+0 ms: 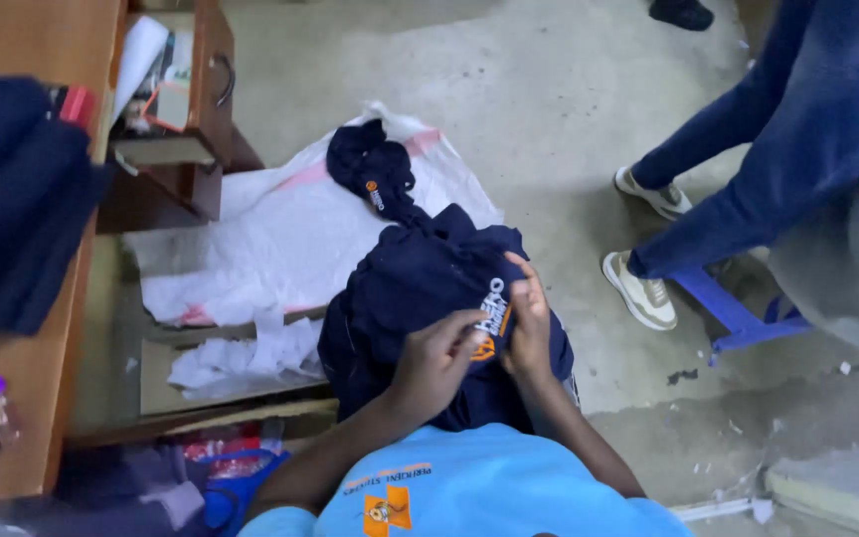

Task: Inspecting a shirt for quality, trimming loose threads, and preparing it for folding.

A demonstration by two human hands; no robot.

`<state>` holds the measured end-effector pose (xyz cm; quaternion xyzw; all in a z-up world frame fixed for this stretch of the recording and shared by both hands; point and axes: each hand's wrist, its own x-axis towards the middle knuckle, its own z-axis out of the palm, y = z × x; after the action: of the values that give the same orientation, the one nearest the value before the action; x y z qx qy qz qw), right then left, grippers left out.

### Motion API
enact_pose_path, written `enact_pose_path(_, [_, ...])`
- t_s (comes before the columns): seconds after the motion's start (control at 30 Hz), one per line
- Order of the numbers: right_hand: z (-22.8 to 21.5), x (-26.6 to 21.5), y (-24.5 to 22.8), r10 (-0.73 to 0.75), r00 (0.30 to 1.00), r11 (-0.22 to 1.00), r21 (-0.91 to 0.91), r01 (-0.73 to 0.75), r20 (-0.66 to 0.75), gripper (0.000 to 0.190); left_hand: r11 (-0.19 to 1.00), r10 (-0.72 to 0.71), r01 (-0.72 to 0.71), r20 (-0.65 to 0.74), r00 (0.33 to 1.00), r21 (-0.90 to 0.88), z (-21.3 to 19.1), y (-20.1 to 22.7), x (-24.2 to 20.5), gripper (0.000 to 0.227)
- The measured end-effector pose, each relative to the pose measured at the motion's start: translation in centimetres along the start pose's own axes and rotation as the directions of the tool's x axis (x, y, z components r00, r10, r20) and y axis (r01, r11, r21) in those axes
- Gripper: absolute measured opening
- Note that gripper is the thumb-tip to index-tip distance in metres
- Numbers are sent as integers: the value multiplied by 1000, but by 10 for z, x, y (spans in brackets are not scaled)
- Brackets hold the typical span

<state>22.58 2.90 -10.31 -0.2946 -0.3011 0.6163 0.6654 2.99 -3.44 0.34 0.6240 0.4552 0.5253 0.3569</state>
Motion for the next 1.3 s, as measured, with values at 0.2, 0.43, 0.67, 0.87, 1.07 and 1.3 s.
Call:
enact_pose_path(0.2, [50, -27, -27, 167, 981, 951, -246, -186, -96, 67, 978, -62, 38, 115, 991, 203, 9, -26, -19, 56])
enact_pose_path(0.43, [73, -43, -55, 327, 943, 942, -57, -330, -59, 24, 933, 170, -166, 15, 985, 319, 4, -26, -39, 52])
enact_pose_path(0.67, [70, -50, -53, 313, 947, 947, -47, -317, -72, 16, 849, 306, -277, 9, 952, 450, 5, -27, -47, 52])
enact_pose_path(0.87, [61, -50, -48, 292, 952, 952, -60, -299, -94, 11, 822, 367, -323, -4, 930, 470, 10, -29, -47, 42])
enact_pose_path(1.07, [71, -51, -54, 323, 940, 940, -79, -332, -110, 12, 850, 371, -313, -58, 927, 424, 15, -27, -45, 44])
enact_pose_path(1.3, [79, -54, -59, 308, 948, 946, -80, -314, -84, 8, 796, 418, -351, -28, 908, 493, 13, -20, -41, 47])
